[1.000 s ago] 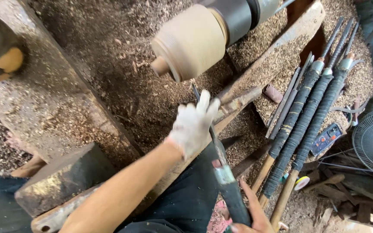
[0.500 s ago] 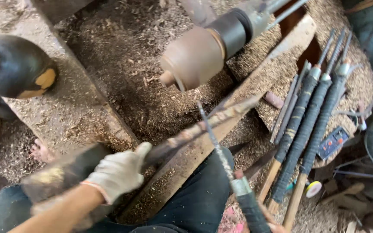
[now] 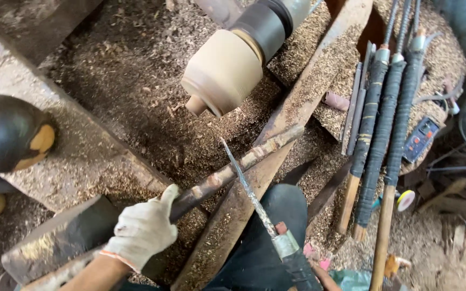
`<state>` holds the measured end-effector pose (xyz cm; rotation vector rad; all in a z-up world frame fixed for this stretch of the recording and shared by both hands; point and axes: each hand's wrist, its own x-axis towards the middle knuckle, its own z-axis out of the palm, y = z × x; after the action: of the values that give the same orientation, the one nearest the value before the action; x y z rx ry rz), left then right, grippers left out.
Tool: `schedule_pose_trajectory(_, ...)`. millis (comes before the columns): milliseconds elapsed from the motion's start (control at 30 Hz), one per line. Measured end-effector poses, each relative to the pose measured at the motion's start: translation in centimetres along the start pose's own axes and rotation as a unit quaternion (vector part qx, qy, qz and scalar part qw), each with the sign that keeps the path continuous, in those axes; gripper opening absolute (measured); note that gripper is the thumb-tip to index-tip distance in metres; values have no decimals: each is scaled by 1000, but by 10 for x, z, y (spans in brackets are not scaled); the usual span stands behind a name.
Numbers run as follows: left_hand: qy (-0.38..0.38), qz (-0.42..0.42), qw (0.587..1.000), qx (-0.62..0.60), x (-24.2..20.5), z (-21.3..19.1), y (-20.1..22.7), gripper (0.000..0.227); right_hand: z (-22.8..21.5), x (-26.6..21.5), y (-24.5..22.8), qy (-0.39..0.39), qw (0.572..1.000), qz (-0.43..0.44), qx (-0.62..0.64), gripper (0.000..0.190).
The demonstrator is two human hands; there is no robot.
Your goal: The person shapes a spinning wooden vessel on a lathe, holding a chisel against the rotating wood with one hand while bracing the tool on a wooden rest. They reposition the chisel along the rest and adjust their grip to smooth and refine the vessel's surface.
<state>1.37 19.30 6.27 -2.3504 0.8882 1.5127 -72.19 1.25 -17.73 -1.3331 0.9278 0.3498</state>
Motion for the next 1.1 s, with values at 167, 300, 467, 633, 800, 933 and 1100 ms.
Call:
schedule_pose_trajectory(167,272,238,925,-119,28,2,33,68,-12,70,39,61,997,38,-10,65)
schedule_pose_trajectory(300,117,272,954,46,61,-38,86,90,63,43,-150,10,966,-172,-192,88)
schedule_pose_trajectory(467,152,284,947,-3,106,-30,104,63,144,28,-361,88,987,59,120,104)
schedule_pose_trajectory(633,113,307,941,86,109,-60,104,31,164,43,-413,112,990,-71,-39,117)
schedule_pose_trajectory(800,102,319,928,161,104,-75,110,24,167,46,-363,121,987,19,101,111)
schedule_pose_trajectory(933,26,270,941,203,106,-82,119,23,172,52,-379,177,984,5,13,100)
schedule_pose_trajectory(1100,-35,232,949,209,99,-86,125,25,163,55,-362,169,975,-146,1,92)
